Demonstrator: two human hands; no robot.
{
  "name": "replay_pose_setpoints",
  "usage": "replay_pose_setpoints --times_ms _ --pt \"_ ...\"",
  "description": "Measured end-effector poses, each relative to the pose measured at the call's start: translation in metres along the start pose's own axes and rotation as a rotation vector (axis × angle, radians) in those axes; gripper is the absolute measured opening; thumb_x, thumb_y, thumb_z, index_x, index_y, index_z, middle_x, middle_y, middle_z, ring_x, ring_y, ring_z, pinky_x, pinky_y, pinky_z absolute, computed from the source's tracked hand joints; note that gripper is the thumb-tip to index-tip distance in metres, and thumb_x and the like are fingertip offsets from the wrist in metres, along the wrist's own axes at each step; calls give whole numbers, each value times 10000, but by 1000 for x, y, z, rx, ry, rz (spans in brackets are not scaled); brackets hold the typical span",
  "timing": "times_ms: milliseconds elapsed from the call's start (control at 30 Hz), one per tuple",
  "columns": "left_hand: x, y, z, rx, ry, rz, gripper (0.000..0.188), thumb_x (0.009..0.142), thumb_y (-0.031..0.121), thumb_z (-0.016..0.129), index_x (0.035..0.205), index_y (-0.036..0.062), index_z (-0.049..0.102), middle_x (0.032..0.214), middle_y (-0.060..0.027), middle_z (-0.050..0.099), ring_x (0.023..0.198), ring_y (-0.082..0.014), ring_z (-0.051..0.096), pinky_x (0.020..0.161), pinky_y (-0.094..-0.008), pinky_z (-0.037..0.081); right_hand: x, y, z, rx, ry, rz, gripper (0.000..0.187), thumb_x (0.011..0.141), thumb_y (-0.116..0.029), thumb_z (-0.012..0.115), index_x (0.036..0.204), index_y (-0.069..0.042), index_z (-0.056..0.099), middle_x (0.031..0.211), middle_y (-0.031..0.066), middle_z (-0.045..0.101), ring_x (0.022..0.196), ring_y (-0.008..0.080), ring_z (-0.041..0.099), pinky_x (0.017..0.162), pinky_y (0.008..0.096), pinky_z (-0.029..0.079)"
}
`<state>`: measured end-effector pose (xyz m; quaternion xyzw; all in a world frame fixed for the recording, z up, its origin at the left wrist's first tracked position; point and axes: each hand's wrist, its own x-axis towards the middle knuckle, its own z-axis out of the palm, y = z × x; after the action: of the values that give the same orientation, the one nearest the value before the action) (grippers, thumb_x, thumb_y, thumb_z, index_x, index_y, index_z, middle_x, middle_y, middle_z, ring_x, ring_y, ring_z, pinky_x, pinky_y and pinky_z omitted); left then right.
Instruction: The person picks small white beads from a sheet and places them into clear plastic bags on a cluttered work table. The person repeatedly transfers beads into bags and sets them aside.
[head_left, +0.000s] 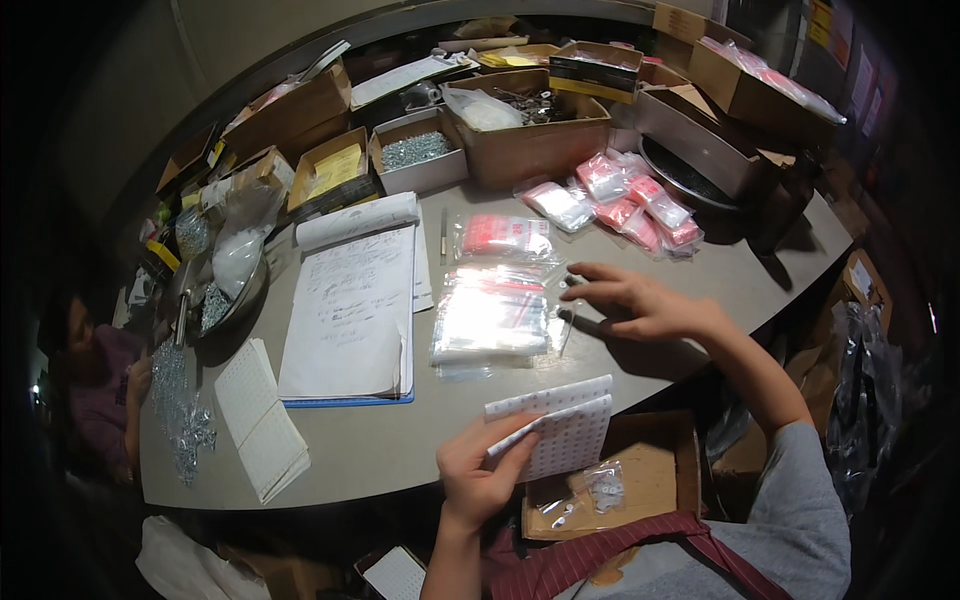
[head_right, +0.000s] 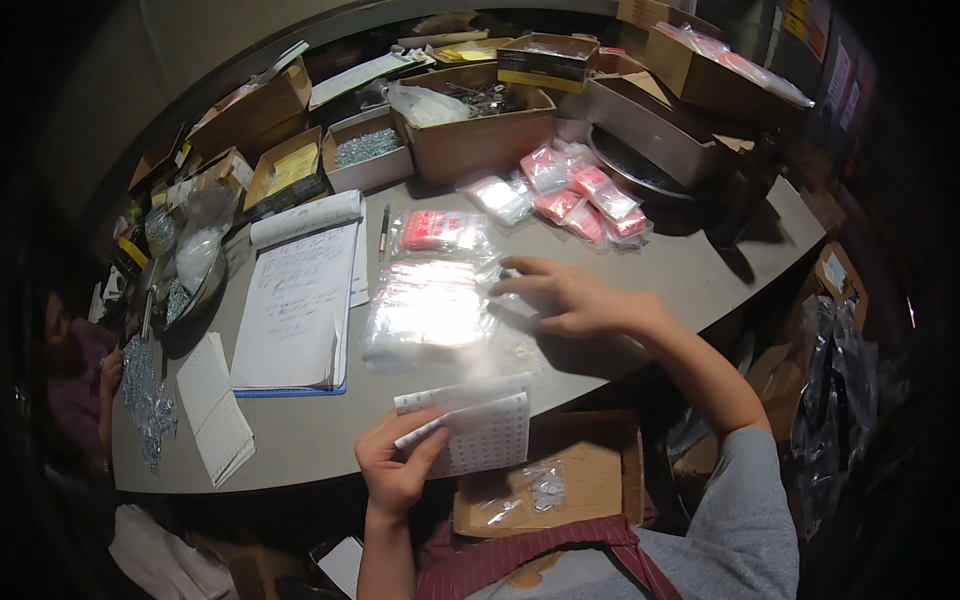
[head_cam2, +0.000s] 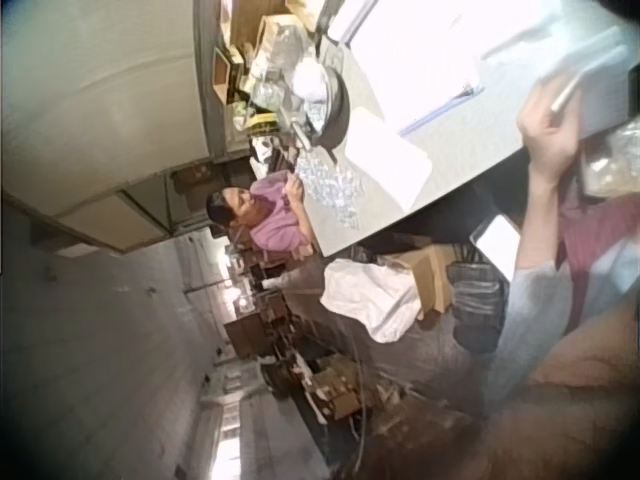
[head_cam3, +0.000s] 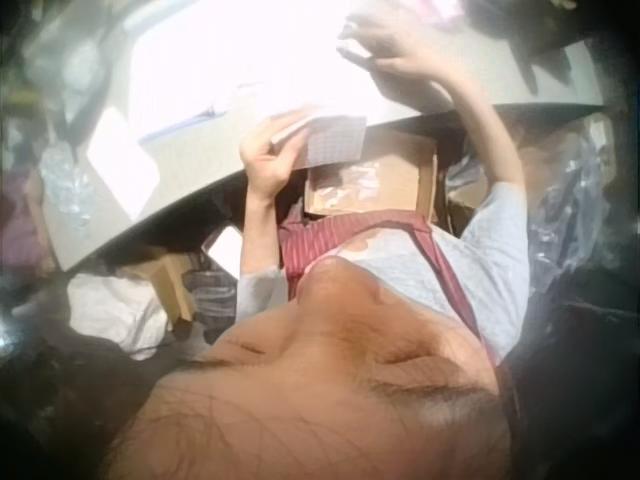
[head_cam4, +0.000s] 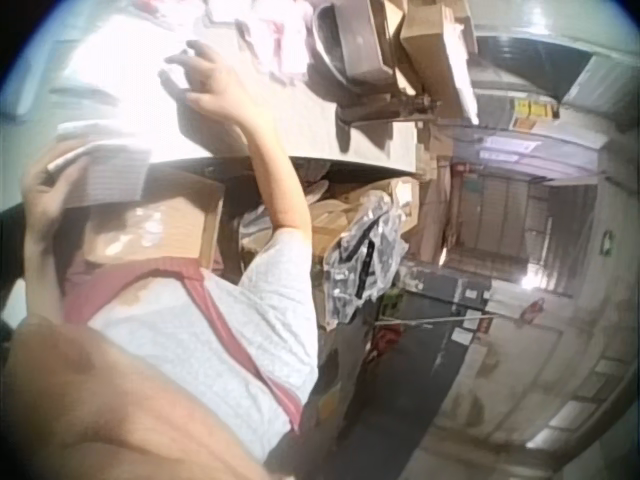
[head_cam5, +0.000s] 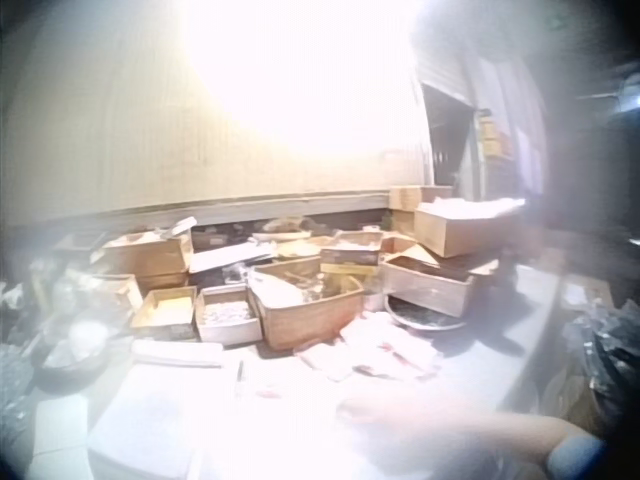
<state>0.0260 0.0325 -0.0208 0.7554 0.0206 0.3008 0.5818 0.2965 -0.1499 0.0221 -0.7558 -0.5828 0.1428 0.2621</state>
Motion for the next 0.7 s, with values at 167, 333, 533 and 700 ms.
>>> replay_pose_setpoints --times_ms 167,333,533,700 --pt "-1 0 -2 15 1 4 260 820 -56 740 1071 1 780 981 -167 766 884 -237 731 805 -319 558 -4 -1 39 -79 250 -153 323 826 -2 708 1145 -51 715 1299 164 643 1223 366 604 1017 423 509" --pt "-10 -12 -7 -91 116 47 224 798 -1 750 1016 -43 774 950 -150 763 858 -242 713 828 -342 549 -28 -4 51 -143 342 -177 210 837 50 679 1028 -29 713 1152 147 714 1093 352 686 884 400 575" --pt "-11 -8 -6 -566 433 -84 240 784 67 710 950 -106 724 928 -181 729 873 -256 682 857 -346 526 -87 -22 54 -87 317 -237 321 724 74 663 1028 -25 698 1105 128 718 1060 342 700 848 402 590" --pt "-13 -23 -15 -603 233 -10 258 899 55 617 1114 -77 672 1079 -188 713 1017 -293 696 969 -419 536 -145 -44 65 95 259 -331 373 656 -4 680 1027 -18 703 1093 121 714 1044 321 705 815 382 604"
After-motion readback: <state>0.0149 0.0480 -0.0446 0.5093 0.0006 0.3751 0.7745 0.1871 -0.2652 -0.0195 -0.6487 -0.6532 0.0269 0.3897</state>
